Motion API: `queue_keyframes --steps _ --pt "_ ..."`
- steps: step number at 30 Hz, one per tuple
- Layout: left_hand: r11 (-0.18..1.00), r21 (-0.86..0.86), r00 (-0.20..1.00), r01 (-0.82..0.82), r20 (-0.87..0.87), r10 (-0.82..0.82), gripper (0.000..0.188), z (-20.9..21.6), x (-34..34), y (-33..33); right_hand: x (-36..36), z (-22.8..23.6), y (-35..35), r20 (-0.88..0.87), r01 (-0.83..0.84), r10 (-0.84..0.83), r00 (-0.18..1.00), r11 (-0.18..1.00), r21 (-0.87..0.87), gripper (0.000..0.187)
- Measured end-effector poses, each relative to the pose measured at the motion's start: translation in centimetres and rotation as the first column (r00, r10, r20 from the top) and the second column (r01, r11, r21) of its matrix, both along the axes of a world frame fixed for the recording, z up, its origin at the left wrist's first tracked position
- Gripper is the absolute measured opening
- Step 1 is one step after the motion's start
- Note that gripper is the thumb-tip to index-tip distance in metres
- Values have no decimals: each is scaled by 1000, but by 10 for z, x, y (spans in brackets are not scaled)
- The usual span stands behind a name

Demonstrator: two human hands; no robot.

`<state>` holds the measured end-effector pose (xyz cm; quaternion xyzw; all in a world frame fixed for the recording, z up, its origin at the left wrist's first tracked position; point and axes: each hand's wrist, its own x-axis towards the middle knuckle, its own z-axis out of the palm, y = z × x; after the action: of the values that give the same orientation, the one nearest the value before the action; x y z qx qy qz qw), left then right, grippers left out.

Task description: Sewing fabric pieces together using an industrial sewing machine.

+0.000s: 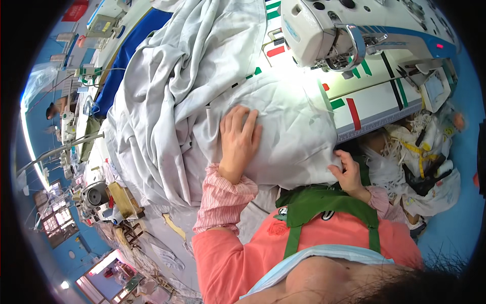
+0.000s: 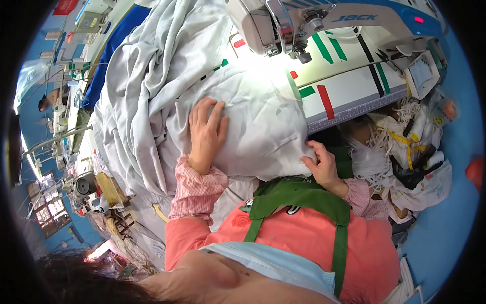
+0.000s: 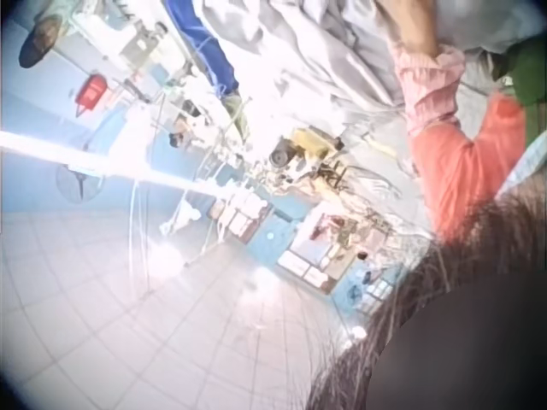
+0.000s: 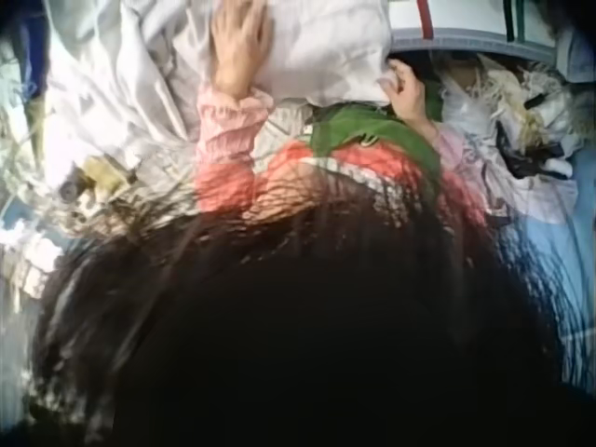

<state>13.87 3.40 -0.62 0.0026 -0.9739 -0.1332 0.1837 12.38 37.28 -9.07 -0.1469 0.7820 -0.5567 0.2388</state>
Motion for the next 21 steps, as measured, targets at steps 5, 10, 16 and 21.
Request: queue_keyframes --steps 5,10,16,21 --pt "1000 5 1000 -5 11 4 34 0 0 -1 -5 8 -5 39 -32 34 999 998 -45 38" --pt "1000 16 1000 -4 12 3 34 -1 0 -2 -5 9 -3 -78 -30 31 996 999 16 31" --pt "1000 12 1000 -7 18 6 34 0 0 -2 -5 21 -8 -207 -12 10 978 1000 -6 25" --pt "1000 9 1000 -7 24 7 35 -1 1 -2 -5 23 -9 -256 -22 19 967 1000 -8 23"
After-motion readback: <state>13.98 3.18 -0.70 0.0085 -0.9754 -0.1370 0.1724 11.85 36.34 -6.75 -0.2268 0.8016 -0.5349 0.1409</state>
